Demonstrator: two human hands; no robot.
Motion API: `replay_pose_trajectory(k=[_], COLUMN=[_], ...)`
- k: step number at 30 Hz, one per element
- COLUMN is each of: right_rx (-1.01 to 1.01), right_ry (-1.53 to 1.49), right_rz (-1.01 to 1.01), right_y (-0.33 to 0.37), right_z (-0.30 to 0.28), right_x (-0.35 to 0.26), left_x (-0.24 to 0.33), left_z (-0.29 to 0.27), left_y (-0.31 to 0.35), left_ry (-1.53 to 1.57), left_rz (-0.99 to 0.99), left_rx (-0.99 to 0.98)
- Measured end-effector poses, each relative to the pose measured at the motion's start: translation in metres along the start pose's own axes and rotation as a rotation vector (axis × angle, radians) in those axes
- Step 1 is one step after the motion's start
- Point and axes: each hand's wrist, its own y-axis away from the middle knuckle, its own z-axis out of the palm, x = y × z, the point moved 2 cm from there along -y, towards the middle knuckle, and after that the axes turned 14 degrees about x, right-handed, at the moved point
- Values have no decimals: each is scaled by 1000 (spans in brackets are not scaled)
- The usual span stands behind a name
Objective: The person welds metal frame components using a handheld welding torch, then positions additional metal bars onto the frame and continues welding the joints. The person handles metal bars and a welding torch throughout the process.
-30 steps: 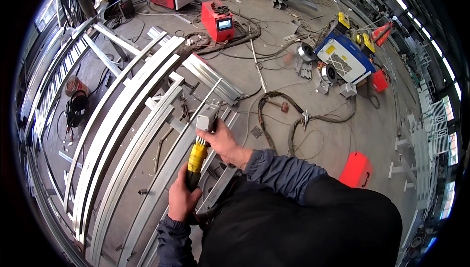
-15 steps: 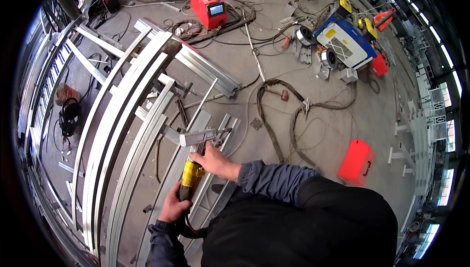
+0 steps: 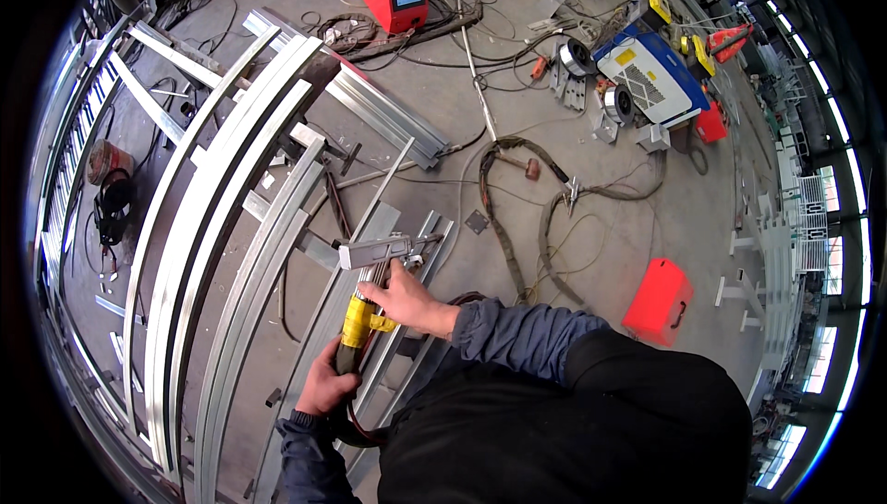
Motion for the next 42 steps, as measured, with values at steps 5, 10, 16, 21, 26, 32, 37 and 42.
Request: replay_pose_trajectory(k=[5, 10, 16, 21, 26, 32, 37, 42], right_rx=[16, -16, -10, -3, -8, -12, -27, -34], right_ry=[20, 46, 78, 84, 83, 88, 85, 107], right_rz=[0, 39, 28, -18, -70, -74, -77, -60], right_y=[-4, 0, -6, -5, -9, -9, -7, -3], right_z=[1, -5, -2, -4, 1, 3, 4, 1], right_x=[6, -12, 4, 4, 17, 22, 21, 11], left_x=[1, 1, 4, 14, 11, 9, 12, 9], left_z=[-2, -4, -1, 3, 3, 2, 2, 2], left_y=[-2, -2, 0, 6, 6, 6, 11, 11], left_ry=[-44, -47, -51, -36, -53, -55, -64, -63], left_rz=[-38, -42, -55, -128, -73, -41, -76, -74], left_rx=[-7, -19, -24, -33, -21, -27, -21, -8])
